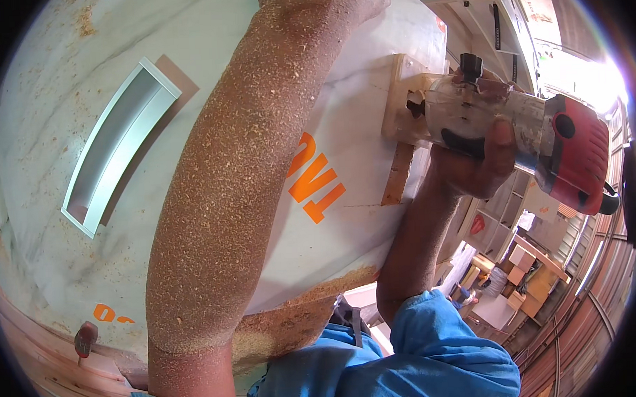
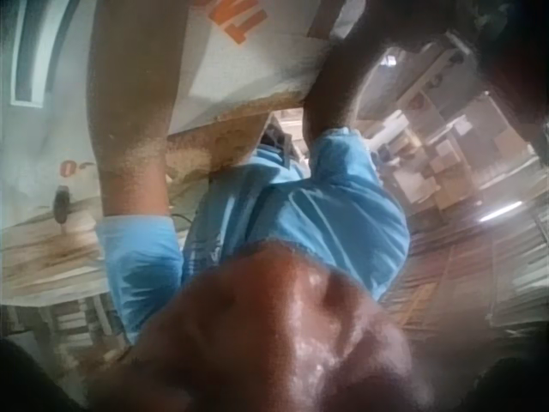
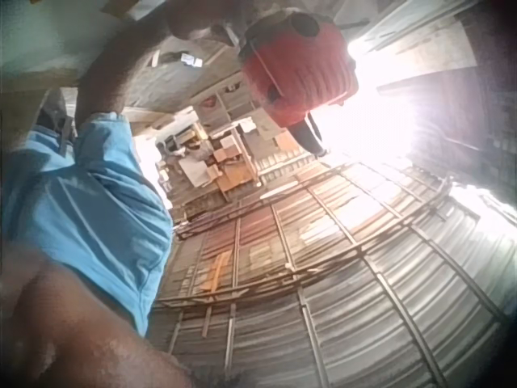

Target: The person uses a handheld router to cut a rectangular opening into a white board with orange lettering, then uses a small blade to refine the edges of the cut before placing a metallic handle into the opening.

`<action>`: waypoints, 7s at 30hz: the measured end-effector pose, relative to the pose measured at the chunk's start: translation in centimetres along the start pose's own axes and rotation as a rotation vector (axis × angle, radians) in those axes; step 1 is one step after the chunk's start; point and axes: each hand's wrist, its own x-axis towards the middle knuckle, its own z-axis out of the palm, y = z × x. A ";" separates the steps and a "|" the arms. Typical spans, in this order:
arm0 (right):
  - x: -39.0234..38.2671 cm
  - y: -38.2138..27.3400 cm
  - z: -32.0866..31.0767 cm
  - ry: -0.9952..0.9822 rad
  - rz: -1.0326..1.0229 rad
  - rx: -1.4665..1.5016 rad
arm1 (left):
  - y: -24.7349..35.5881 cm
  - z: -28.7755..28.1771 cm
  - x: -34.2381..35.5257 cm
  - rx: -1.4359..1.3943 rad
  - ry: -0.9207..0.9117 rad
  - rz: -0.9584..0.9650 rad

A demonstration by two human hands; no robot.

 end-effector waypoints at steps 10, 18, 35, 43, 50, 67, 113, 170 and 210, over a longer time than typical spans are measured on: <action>-0.2 -0.4 1.1 -0.108 -0.027 0.048 | -0.1 0.4 0.2 -0.005 -0.022 -0.016; -0.1 -0.1 0.1 -0.072 0.025 0.100 | 0.1 -0.1 0.1 0.009 -0.049 -0.016; -0.9 -0.7 -1.8 -0.080 0.018 0.079 | 0.2 -0.3 0.4 -0.020 -0.054 -0.064; -3.7 -2.4 -3.2 -0.099 0.044 0.164 | 0.5 -0.5 0.1 0.013 -0.030 -0.061; -7.5 -5.8 -3.3 -0.090 0.033 -0.020 | 0.6 -0.4 0.5 0.021 -0.108 -0.111; -3.8 -3.9 -2.8 0.035 0.068 0.229 | 0.6 -0.7 0.6 -0.005 -0.130 -0.063; -17.5 -1.4 -34.6 0.811 0.859 0.265 | 11.0 -6.7 -18.0 -0.229 -0.590 0.189; -29.2 -14.9 -42.2 0.941 0.763 0.325 | 13.1 -2.2 -15.7 0.360 -0.274 0.091; -28.8 -14.3 -40.1 0.879 0.858 0.328 | 10.5 1.0 -15.9 0.275 -0.043 0.193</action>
